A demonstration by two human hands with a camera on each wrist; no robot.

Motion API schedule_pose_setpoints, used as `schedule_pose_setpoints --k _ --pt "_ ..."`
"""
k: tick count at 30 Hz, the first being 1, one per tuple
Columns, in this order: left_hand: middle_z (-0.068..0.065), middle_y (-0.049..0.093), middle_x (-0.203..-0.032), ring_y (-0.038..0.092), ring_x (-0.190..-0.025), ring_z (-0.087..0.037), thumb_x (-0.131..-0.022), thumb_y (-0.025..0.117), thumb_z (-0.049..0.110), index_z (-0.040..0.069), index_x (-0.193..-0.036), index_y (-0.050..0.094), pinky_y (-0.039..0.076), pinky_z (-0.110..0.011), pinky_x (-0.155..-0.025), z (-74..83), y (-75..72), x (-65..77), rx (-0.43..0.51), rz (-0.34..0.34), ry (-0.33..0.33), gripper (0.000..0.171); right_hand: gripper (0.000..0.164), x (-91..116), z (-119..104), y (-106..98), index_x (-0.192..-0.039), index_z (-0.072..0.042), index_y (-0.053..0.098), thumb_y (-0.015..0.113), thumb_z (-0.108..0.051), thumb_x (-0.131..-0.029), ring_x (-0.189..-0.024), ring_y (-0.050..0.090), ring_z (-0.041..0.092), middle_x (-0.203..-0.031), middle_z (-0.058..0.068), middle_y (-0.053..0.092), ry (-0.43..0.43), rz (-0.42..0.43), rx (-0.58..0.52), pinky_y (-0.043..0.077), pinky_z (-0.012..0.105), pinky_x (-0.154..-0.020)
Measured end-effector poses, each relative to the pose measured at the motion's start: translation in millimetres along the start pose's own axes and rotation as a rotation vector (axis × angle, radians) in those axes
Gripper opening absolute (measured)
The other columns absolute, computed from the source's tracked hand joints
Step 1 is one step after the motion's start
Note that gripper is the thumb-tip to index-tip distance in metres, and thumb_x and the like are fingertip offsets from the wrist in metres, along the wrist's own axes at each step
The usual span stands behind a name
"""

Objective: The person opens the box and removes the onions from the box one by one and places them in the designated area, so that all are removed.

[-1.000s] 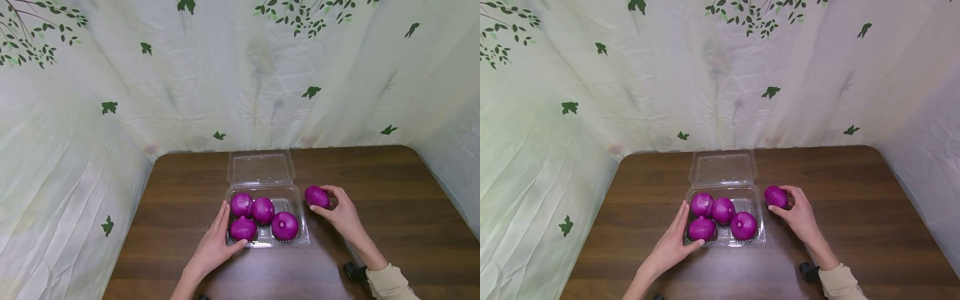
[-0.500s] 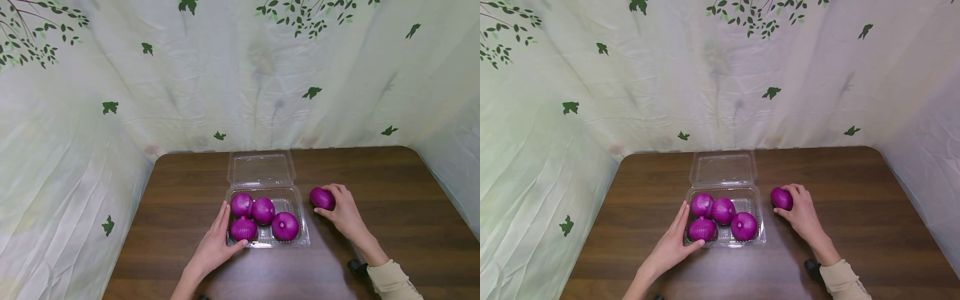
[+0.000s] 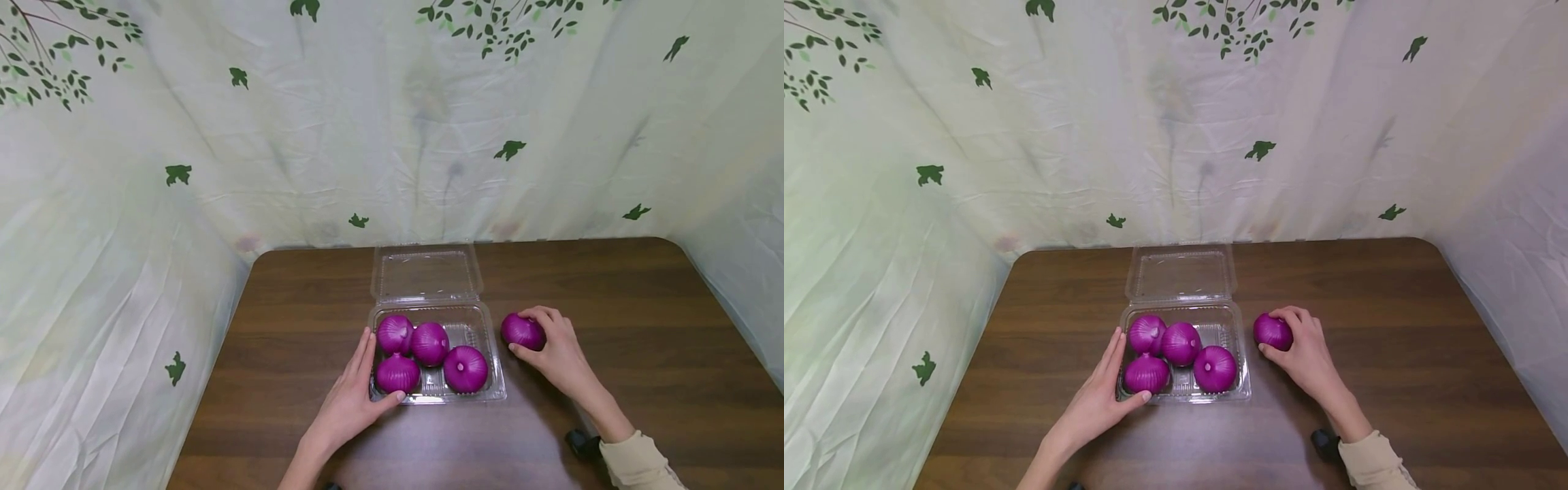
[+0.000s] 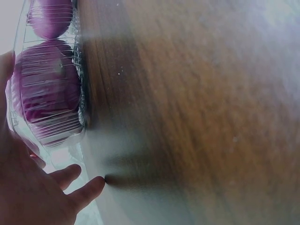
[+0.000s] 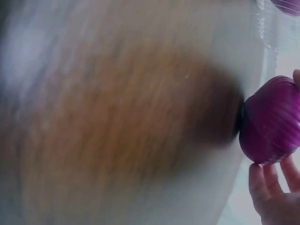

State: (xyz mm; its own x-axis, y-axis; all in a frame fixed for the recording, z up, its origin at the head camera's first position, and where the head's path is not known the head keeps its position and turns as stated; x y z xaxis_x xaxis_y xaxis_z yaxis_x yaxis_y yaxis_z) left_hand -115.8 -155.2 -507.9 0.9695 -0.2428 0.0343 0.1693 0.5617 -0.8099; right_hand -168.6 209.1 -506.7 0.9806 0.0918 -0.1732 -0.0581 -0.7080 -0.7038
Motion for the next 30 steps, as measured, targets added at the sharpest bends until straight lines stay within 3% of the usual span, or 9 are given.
schedule_pose_setpoints --k 7,15,24,30 --pt "0.012 -0.005 -0.164 0.023 -0.145 -0.027 -0.080 0.063 0.072 0.026 -0.160 0.003 0.031 -0.065 -0.104 -0.6 -0.2 -0.2 0.001 0.003 -0.001 0.110 0.051 2.8 -1.3 -4.2 -0.128 -0.009 0.057 0.079 -0.015 -0.082 -0.114 0.041 0.039 -0.128 0.020 0.048 0.047 -0.047 -0.055 0.048 0.061 -0.083" --pt "0.015 -0.006 -0.164 0.021 -0.146 -0.023 -0.079 0.064 0.072 0.027 -0.159 0.002 0.030 -0.064 -0.106 -2.6 1.0 -0.2 0.005 -0.010 -0.014 0.111 0.056 -0.6 1.5 -11.2 -0.132 -0.006 0.053 0.078 -0.024 -0.086 -0.116 0.042 0.040 -0.130 0.021 0.048 0.085 -0.052 -0.055 0.045 0.062 -0.087" --pt "0.016 -0.006 -0.163 0.017 -0.147 -0.018 -0.080 0.064 0.071 0.028 -0.159 0.003 0.028 -0.061 -0.108 -3.6 1.3 -1.1 0.005 -0.024 -0.014 0.109 0.061 -2.0 8.8 -12.8 -0.135 -0.005 0.052 0.078 -0.032 -0.086 -0.118 0.047 0.040 -0.133 0.021 0.048 0.087 -0.033 -0.050 0.044 0.061 -0.090" --pt "0.013 -0.005 -0.164 0.015 -0.147 -0.017 -0.080 0.065 0.070 0.026 -0.160 0.003 0.028 -0.059 -0.109 -2.8 0.1 -1.7 0.000 -0.014 0.005 0.110 0.060 -0.5 3.6 -16.3 -0.135 -0.005 0.052 0.078 -0.030 -0.086 -0.123 0.041 0.043 -0.137 0.022 0.045 0.049 0.008 -0.027 0.040 0.065 -0.091"
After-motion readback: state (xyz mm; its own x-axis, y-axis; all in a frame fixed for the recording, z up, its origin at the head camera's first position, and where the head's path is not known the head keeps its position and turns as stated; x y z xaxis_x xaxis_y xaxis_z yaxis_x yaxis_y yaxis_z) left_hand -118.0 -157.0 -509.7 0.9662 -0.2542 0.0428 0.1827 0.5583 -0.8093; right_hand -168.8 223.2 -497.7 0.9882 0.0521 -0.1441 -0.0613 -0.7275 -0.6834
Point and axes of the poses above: each hand's wrist, its own x-axis away from the middle knuckle, its own y-axis out of the palm, z = x × y, the point moved 5 cm from there along -x, towards the middle knuckle
